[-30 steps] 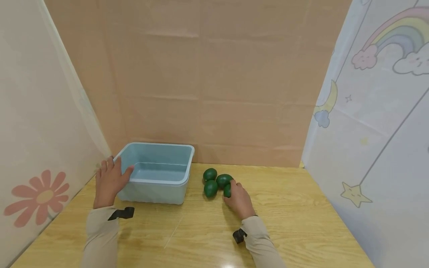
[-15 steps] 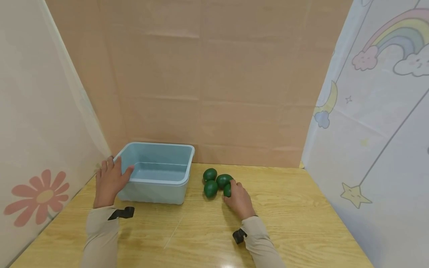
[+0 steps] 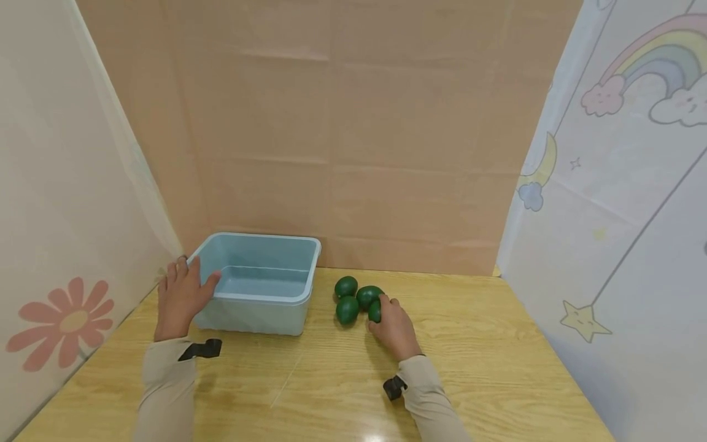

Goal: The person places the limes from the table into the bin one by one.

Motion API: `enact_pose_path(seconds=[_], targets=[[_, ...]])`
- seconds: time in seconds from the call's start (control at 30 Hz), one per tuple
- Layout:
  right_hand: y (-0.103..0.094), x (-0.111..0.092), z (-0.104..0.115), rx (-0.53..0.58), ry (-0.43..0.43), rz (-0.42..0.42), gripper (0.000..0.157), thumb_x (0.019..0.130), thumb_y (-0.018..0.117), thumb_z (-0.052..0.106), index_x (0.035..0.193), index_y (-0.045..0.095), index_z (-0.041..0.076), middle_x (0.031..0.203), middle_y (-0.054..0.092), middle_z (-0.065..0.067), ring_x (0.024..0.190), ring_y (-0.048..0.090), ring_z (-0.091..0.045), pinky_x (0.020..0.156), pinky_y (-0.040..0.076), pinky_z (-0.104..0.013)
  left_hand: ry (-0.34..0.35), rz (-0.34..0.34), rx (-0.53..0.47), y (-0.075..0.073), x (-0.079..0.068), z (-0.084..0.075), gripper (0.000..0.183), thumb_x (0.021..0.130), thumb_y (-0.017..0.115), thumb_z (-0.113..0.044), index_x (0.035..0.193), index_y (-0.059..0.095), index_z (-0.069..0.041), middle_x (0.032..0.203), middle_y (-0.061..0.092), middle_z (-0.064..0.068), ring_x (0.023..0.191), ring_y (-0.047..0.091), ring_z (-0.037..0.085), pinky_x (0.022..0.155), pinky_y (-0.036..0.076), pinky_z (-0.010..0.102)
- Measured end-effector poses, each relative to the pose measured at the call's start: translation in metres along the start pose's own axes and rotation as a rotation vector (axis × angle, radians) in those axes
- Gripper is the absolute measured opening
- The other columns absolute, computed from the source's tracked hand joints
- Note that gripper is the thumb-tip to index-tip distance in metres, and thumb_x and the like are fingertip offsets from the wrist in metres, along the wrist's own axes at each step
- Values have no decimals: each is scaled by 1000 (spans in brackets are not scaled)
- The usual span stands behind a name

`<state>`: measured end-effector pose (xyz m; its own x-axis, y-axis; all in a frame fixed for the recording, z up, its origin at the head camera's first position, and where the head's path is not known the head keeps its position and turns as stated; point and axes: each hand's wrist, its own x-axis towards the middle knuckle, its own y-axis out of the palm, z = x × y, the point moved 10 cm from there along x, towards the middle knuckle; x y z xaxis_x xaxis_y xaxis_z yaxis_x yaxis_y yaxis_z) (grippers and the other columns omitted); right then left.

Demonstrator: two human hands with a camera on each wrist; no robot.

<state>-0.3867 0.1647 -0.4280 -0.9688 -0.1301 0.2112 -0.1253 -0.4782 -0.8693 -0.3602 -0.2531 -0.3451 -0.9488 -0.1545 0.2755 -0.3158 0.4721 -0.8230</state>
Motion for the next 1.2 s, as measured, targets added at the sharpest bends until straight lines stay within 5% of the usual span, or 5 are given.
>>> enact_pose_path(seconds=[1.2], targets=[[-17, -3, 8, 3, -14, -78, 64, 83, 80, 17, 136, 53, -7, 117, 60, -27, 99, 65, -38, 84, 54, -53, 15, -5, 7, 2, -1, 0, 76, 105, 44, -41, 153, 20, 12, 155, 7, 43, 145, -4, 57, 112, 1, 70]])
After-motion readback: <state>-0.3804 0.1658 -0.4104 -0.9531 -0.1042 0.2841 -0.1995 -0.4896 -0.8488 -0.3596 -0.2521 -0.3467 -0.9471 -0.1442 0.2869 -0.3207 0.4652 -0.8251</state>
